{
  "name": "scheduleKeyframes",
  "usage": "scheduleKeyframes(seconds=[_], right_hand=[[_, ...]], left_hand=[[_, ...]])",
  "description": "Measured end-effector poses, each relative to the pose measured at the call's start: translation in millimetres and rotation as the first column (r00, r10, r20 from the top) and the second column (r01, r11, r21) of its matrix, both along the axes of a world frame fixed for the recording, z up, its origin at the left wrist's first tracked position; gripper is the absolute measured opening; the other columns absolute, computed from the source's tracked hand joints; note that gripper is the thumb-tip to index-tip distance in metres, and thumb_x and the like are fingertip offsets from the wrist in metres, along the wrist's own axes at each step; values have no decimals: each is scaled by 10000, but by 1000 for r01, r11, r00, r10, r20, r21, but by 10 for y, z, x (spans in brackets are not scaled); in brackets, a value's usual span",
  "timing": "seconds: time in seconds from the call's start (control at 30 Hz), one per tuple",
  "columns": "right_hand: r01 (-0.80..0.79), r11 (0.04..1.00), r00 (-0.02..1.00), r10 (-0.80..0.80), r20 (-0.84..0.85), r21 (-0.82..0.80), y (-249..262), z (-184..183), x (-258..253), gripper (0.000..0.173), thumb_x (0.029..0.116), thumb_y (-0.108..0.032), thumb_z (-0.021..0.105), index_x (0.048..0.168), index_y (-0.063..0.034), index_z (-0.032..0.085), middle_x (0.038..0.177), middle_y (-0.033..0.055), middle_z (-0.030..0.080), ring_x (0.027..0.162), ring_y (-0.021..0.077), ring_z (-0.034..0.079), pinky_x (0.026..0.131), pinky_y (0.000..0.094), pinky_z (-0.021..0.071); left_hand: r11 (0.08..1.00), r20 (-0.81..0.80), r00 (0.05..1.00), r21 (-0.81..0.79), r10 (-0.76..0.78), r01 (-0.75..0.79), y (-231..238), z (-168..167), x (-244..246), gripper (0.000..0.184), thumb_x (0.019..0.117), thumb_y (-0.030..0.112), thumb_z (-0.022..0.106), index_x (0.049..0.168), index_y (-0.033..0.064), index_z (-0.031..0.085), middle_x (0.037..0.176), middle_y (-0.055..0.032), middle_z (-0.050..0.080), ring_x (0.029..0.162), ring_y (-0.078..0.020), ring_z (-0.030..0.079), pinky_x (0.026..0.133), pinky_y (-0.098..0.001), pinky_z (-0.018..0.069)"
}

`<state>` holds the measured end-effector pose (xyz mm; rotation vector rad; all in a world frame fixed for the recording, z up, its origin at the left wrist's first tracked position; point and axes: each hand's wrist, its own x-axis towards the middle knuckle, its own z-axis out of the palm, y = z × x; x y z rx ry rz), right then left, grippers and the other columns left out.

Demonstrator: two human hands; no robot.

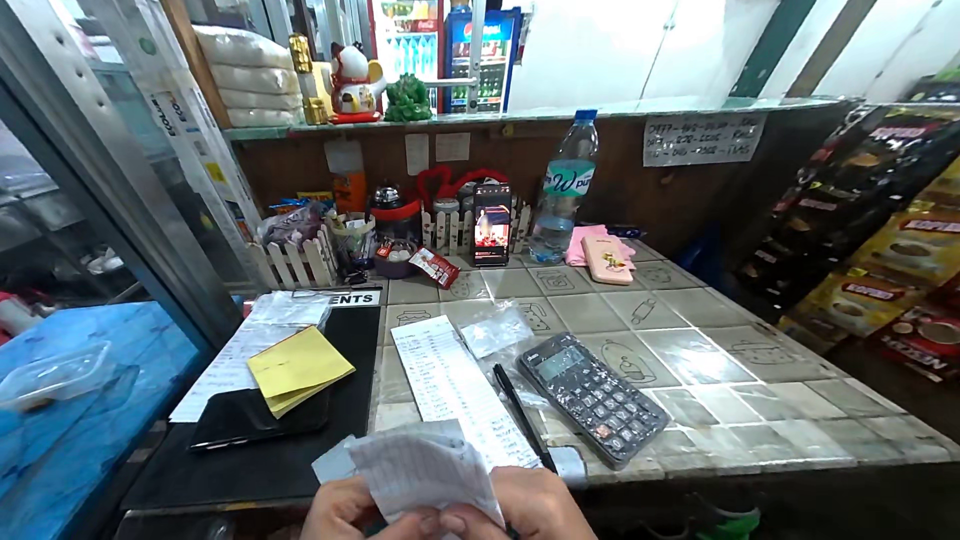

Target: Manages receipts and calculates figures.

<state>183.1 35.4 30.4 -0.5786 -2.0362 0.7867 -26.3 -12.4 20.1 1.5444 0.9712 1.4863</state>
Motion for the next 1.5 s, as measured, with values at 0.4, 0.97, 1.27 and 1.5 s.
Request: scheduleKeyframes(seconds=[0.4,0.97,1.27,1.5], right_hand=[[149,982,961,-116,-253,117,112,-27,83,209,979,-197,712,889,-12,750,776,41,714,734,64,666,688,229,567],[114,993,981,-107,-162,39,40,2,6,187,989,-166,691,919,7,706,751,50,695,668,44,641,619,197,540],[101,994,994,-99,-37,48,71,18,94,260,1002,-240,678,895,-5,710,676,50,650,584,47,572,543,194,465],[81,993,993,-73,-89,89,85,24,125,227,997,-205,684,905,1,704,706,55,665,617,52,596,583,193,498]], left_hand=[[987,-106,982,-51,-155,151,18,-66,6,145,888,70,780,1014,6,752,929,-42,779,845,-109,750,787,-323,646],[997,0,998,38,63,-63,9,-27,54,146,869,59,784,1012,78,769,943,16,785,861,-79,748,806,-294,640],[970,113,976,139,184,-199,68,6,-78,114,942,224,729,1034,190,787,942,76,771,827,-24,720,762,-204,609],[952,278,944,192,179,-237,132,28,-224,194,1001,284,635,1033,160,780,938,7,772,830,-86,736,787,-243,616]])
